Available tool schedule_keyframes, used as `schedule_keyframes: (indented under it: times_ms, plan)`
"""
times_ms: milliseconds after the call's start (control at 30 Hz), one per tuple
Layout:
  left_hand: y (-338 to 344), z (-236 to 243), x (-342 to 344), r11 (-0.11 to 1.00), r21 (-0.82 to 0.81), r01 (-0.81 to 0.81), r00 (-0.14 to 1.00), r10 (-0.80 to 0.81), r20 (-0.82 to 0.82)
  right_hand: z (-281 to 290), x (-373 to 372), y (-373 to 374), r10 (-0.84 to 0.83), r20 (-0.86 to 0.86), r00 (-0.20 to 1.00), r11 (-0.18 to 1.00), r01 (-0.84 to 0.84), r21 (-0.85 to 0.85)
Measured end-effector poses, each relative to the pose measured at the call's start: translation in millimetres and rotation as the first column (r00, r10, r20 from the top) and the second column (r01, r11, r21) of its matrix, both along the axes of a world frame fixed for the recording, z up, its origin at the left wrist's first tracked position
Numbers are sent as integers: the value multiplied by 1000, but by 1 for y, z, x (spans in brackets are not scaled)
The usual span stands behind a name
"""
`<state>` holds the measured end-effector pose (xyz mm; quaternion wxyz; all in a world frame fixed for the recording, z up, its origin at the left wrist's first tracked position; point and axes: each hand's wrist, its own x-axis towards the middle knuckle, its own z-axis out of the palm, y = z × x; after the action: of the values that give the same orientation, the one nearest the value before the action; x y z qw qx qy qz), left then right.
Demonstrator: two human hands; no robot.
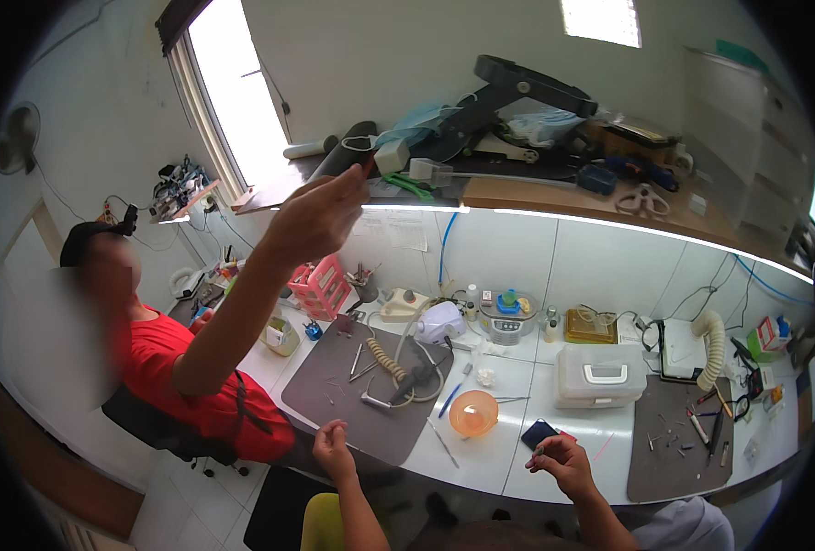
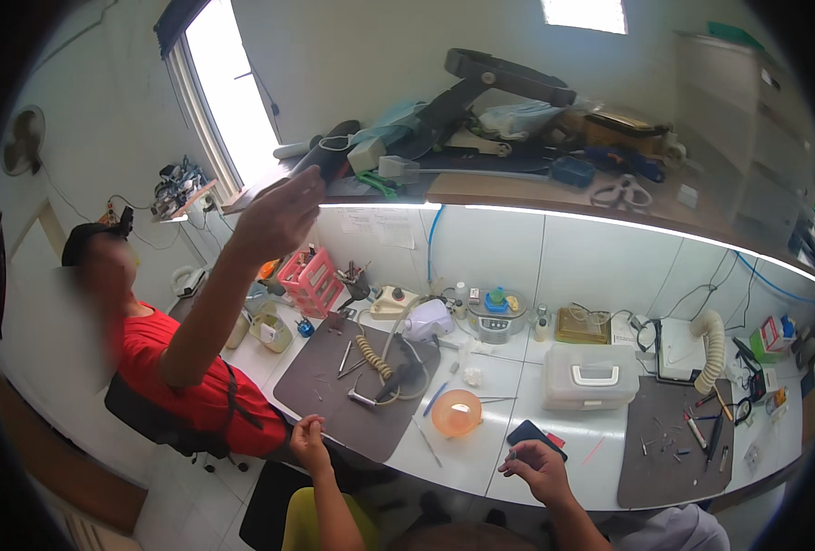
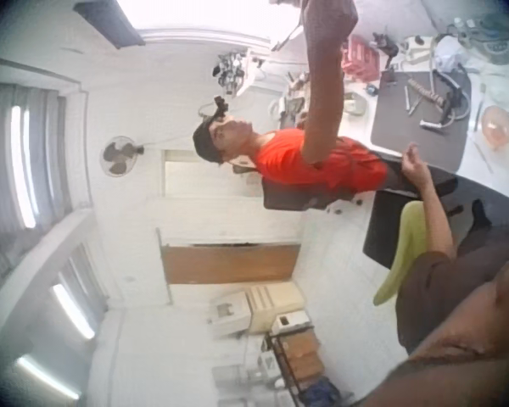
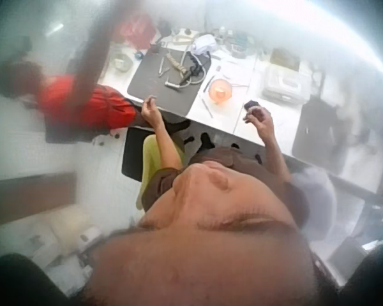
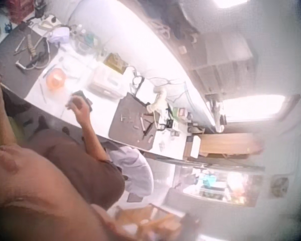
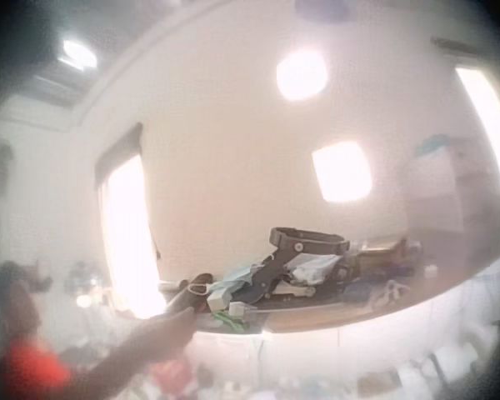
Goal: The person handles a small gray component, then uses a rotary tool to grind a small metal piece. They open a plastic parts box, select a bit, and attach it to the rotary tool. The person continues to manipulate small components and tools on the workbench.
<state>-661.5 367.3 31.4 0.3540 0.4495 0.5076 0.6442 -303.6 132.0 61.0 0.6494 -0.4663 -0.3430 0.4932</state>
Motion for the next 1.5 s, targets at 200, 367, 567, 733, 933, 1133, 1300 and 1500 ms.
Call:
schedule_keyframes:
  times_ms: [200,367,567,733,933,1133,1300,1500]
  plan:
    - [-90,24,22,943,46,330,937,-322,-132,6,-3,-57,-227,-16,974,970,227,90]
    - [-178,18,57,722,-84,687,692,-685,-228,4,-20,-149,-426,-28,904,901,427,81]
    - [-268,-28,4,348,-319,882,288,-932,-221,0,-85,-261,-586,53,808,806,589,-66]
    - [-333,-82,-65,137,-526,839,134,-990,-44,-1,-87,-344,-685,157,712,709,700,-84]
    - [-376,-126,-102,3,-681,733,20,-1000,16,-11,16,-426,-583,796,166,412,904,114]
    - [-379,-121,-102,-21,-715,698,-70,-997,-39,-61,142,-436,54,998,-15,533,846,-16]
    - [-373,-127,-133,70,-774,629,79,-997,-26,-76,162,-426,67,994,89,568,816,-112]
    - [-356,-121,-106,17,-805,593,22,-1000,-5,-73,168,-442,-3,994,109,462,882,-95]
